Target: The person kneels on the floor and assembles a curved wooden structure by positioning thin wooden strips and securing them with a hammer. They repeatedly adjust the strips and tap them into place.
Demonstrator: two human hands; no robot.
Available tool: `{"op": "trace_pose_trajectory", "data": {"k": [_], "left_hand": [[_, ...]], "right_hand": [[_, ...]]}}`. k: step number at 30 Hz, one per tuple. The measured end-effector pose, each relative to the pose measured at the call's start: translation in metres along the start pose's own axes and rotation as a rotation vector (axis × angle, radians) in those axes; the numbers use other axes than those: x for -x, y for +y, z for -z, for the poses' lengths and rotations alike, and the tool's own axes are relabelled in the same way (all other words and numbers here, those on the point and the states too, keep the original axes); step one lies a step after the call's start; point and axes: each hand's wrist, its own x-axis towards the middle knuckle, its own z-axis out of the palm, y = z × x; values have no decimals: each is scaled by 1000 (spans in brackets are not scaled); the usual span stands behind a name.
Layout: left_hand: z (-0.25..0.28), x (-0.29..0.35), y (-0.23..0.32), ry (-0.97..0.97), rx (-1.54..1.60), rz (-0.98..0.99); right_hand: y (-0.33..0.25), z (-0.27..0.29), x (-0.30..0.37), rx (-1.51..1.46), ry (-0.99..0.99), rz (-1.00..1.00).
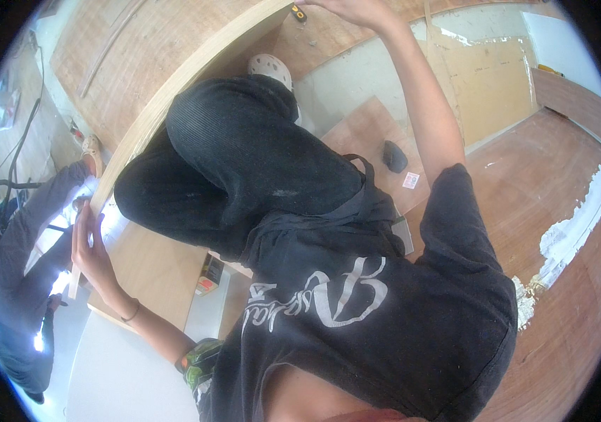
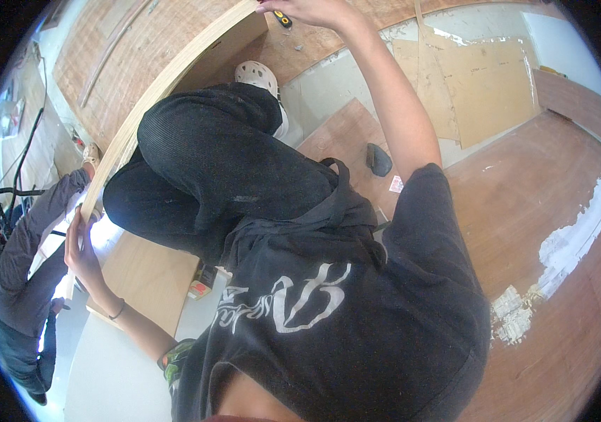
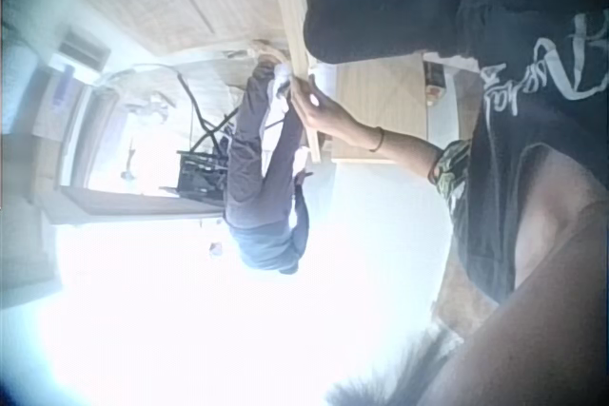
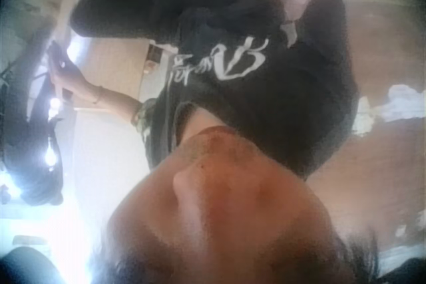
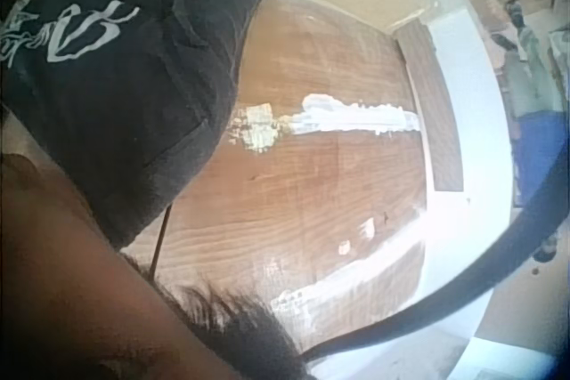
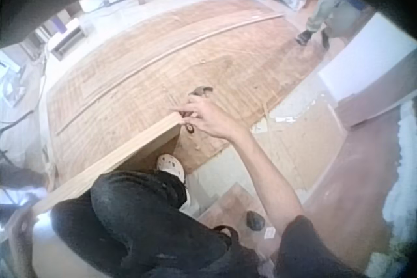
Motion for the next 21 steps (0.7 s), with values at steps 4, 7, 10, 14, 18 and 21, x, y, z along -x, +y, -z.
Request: {"op": "trace_pose_trajectory", "data": {"k": [4,7,10,14,18,21], "left_hand": [[-1,-1,1,22,-6,-31],[-2,0,1,16,0,-9],[-2,0,0,13,9,6],[-2,0,0,-6,-14,16],[-3,-1,1,-10,-10,15],[-3,-2,1,-4,-16,10]], "right_hand": [[4,-2,0,47,6,41],[5,-3,-1,8,11,34],[3,-2,-2,16,-1,15],[1,0,-2,52,-5,-13],[0,-1,-2,3,-2,-16],[-1,-3,-2,-26,9,-20]]}}
